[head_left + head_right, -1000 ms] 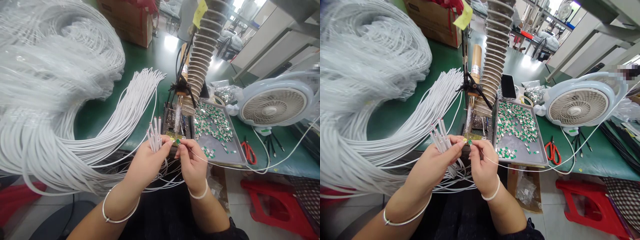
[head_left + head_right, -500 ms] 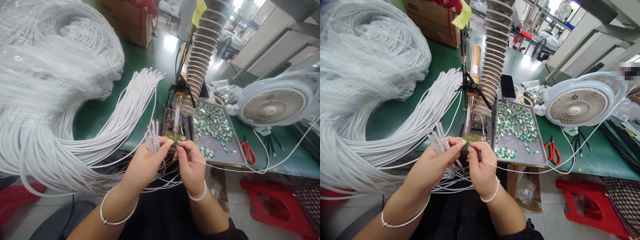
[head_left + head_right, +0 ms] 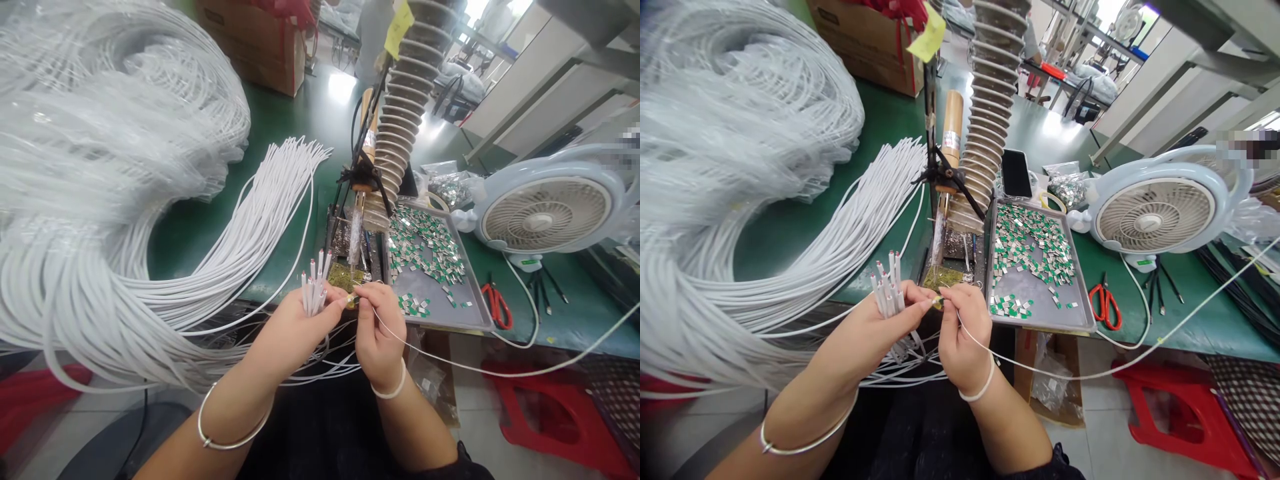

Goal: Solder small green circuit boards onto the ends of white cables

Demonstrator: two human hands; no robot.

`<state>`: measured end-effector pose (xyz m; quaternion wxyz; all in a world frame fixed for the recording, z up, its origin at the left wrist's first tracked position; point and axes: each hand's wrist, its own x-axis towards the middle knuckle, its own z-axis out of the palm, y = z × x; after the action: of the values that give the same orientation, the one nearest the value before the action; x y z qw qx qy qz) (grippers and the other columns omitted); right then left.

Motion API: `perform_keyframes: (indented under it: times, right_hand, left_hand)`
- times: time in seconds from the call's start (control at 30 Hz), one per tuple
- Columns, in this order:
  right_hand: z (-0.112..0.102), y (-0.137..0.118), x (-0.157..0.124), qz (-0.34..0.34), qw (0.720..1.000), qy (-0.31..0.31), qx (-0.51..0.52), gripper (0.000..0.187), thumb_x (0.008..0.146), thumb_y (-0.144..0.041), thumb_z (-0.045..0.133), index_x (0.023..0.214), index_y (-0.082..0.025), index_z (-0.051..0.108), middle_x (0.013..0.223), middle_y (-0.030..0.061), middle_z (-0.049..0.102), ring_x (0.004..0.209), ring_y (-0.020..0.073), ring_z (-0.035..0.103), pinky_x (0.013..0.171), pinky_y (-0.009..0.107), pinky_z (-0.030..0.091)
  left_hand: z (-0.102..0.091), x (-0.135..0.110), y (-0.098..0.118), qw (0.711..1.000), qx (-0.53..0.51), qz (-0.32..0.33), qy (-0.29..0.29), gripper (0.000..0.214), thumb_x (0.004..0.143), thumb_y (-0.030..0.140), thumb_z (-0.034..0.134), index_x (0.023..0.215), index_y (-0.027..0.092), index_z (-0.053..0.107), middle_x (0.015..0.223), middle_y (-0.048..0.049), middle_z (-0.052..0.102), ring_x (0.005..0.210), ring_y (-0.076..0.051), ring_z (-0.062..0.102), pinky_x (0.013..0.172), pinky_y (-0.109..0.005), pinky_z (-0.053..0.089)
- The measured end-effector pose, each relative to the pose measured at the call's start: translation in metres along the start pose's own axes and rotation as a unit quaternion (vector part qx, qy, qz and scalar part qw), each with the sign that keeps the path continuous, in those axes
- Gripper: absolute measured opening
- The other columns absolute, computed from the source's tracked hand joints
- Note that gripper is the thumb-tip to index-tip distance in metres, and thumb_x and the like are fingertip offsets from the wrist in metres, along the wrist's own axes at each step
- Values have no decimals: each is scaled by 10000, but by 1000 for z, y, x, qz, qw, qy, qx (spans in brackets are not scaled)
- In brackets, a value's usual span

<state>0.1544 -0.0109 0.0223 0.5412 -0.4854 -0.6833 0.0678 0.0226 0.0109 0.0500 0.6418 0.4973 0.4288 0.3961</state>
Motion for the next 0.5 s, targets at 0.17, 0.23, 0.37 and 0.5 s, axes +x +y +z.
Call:
perform_keyframes:
  times: [0.17,0.23,0.37,0.5]
  right_hand:
    - [-4,0,-7,-7,998,50,-25,334,842,-41,434,1113,-200,544,908,61,602,808,152,596,707,322,533]
    - [-5,-1,-9,20,999,50,-10,337,850,-45,426,1130,-199,531,883,49,603,738,127,604,666,287,542]
    - [-3,0,-11,43,999,30,10,313,866,-68,423,1132,-203,515,888,45,636,762,130,641,704,295,564]
    - [-1,1,-10,58,997,41,29,289,870,-86,440,1117,-215,517,923,46,655,792,134,661,716,291,572]
  left_hand:
    - [1,1,-4,1000,-10,-1,22,145,780,267,579,659,190,558,761,0,582,737,-147,523,700,-264,402]
    - [1,1,-4,1000,-10,-1,23,144,781,277,581,669,189,557,753,11,565,712,-134,503,684,-257,392]
    - [3,-1,-3,1000,-15,-19,5,138,792,283,574,695,188,545,704,34,523,663,-117,467,654,-250,379]
    - [4,-1,-3,999,-29,-11,7,131,799,262,562,691,191,536,769,25,552,745,-126,503,730,-260,392]
